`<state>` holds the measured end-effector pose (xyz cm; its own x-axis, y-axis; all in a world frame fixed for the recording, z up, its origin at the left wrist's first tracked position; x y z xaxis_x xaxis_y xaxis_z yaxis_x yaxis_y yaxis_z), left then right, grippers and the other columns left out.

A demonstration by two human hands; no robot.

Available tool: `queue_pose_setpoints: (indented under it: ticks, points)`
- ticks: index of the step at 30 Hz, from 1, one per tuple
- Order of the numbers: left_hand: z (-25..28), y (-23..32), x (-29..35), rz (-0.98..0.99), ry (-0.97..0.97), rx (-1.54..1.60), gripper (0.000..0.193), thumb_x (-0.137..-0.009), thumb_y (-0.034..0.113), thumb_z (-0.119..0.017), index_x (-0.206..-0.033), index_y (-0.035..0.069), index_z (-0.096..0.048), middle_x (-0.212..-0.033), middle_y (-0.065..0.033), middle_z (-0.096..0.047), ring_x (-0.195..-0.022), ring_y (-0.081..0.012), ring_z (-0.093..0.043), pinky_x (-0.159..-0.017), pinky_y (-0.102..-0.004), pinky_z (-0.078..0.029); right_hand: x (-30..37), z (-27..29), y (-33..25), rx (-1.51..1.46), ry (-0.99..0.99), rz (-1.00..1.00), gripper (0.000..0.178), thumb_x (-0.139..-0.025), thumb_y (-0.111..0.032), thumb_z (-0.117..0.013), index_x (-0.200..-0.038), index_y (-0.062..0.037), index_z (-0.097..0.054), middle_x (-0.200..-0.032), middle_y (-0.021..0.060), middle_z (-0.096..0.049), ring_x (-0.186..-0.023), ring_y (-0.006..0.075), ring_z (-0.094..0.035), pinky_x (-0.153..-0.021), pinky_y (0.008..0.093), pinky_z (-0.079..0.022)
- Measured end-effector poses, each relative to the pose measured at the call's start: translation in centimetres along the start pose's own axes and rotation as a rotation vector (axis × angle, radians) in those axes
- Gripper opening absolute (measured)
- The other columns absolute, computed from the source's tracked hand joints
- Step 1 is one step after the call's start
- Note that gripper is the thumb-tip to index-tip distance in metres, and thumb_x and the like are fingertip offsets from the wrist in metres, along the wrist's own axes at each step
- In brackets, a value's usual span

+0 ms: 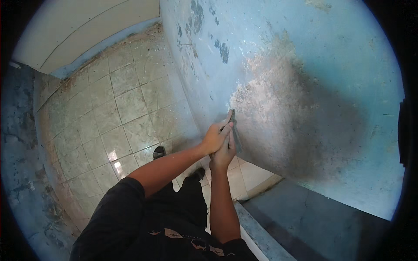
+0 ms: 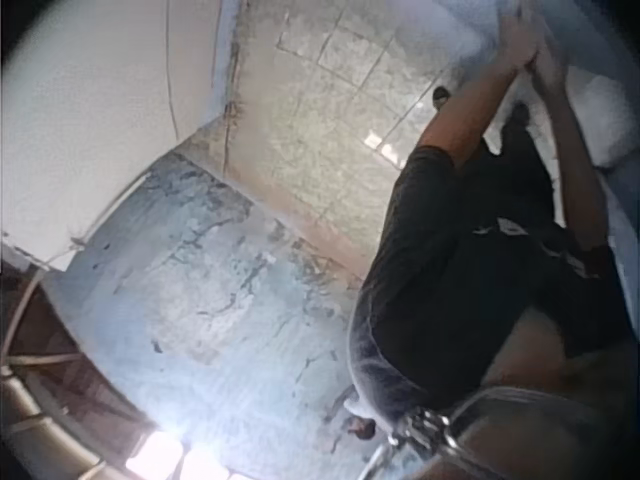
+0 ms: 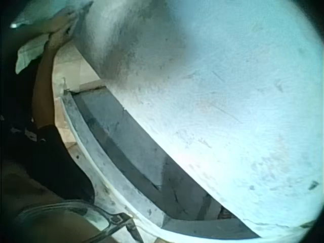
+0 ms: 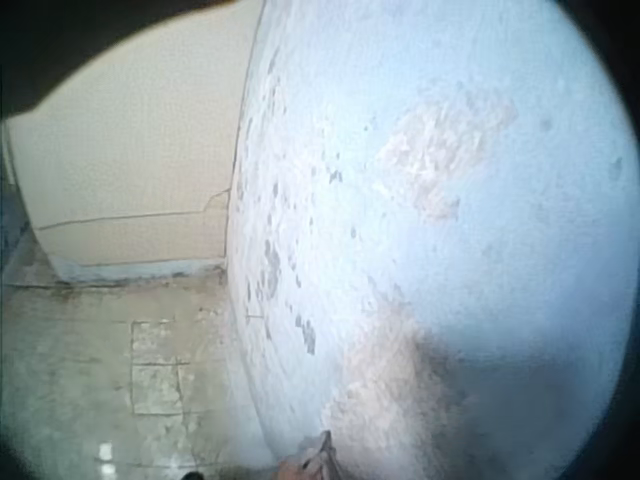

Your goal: The person scrapes old paint or plaster from an interior wall using a putty knife.

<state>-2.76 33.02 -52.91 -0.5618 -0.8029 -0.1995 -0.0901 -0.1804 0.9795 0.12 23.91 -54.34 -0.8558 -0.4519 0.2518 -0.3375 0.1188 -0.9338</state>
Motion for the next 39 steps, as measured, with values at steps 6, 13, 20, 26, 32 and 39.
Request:
queue_pose_setpoints:
  ticks: [6, 13, 20, 26, 32, 39]
  points:
    - [-1.3, -1.0, -1.1, 0.492, -0.267, 0.08, 0.043, -0.106, 0.029, -0.049, -0.132, -0.003, -0.057, -0.101, -0.0291, -0.068, -0.091, -0.0274, -0.067, -0.084, -0.0393, -0.05, -1.3, 0.4, -0.1, 0.182, -0.04, -0.072, 0.052, -0.108, -0.033, -0.053, -0.148, -0.0011, -0.049, -0.14, 0.0077, -0.058, -0.114, 0.0131, -0.061, -0.092, 0.0253, -0.051]
    - [-0.5, -0.5, -2.0, 0.354, -0.182, 0.156, 0.047, -0.106, 0.032, -0.048, -0.135, -0.005, -0.056, -0.106, -0.0294, -0.068, -0.094, -0.0309, -0.067, -0.086, -0.0382, -0.05, -2.4, 0.6, 0.2, 0.18, 0.009, -0.122, 0.049, -0.108, -0.033, -0.051, -0.146, -0.0023, -0.052, -0.137, 0.006, -0.06, -0.112, 0.0131, -0.061, -0.093, 0.0265, -0.05]
    - [0.9, -1.0, -1.7, 0.182, -0.17, 0.039, 0.051, -0.106, 0.033, -0.05, -0.143, -0.002, -0.05, -0.091, -0.0183, -0.066, -0.083, -0.0205, -0.061, -0.08, -0.035, -0.05, 1.1, -2.8, -2.1, -0.031, 0.055, -0.042, 0.049, -0.108, -0.034, -0.052, -0.144, -0.0004, -0.054, -0.134, 0.009, -0.063, -0.111, 0.0149, -0.062, -0.095, 0.0282, -0.049]
    - [0.9, -1.2, -3.4, 0.358, -0.258, 0.139, 0.05, -0.106, 0.029, -0.05, -0.145, -0.002, -0.046, -0.105, -0.0261, -0.071, -0.089, -0.0238, -0.064, -0.09, -0.0348, -0.05, -2.4, -2.8, -0.7, 0.276, 0.007, 0.054, 0.054, -0.108, -0.034, -0.051, -0.15, 0.0016, -0.046, -0.136, 0.0092, -0.06, -0.109, 0.0146, -0.062, -0.093, 0.0278, -0.05]
    - [0.9, -1.5, -2.4, 0.233, -0.353, 0.166, 0.053, -0.108, 0.027, -0.048, -0.153, 0.003, -0.038, -0.101, -0.0164, -0.067, -0.091, -0.015, -0.058, -0.086, -0.0291, -0.048, -0.2, -2.7, 0.9, 0.037, 0.115, -0.035, 0.054, -0.109, -0.032, -0.051, -0.15, 0.0015, -0.045, -0.133, 0.0093, -0.061, -0.109, 0.0135, -0.062, -0.09, 0.0259, -0.051]
    - [0.9, -1.7, -3.3, 0.258, -0.405, 0.116, 0.055, -0.108, 0.027, -0.048, -0.157, 0.005, -0.034, -0.119, -0.0116, -0.068, -0.105, -0.0126, -0.056, -0.097, -0.0273, -0.044, -1.4, -2.0, 1.1, 0.074, 0.142, 0.045, 0.052, -0.108, -0.033, -0.052, -0.15, -0.0017, -0.047, -0.111, 0.0041, -0.066, -0.083, 0.0073, -0.063, -0.064, 0.0222, -0.05]
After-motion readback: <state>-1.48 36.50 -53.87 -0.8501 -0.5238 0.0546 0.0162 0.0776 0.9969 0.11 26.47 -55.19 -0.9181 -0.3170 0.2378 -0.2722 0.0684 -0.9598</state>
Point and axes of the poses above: each hand's wrist, its own x-axis away from the middle knuckle, its own z-axis out of the back of the hand, y = z × x, the point moved 9 cm from there along -x, towards the middle knuckle
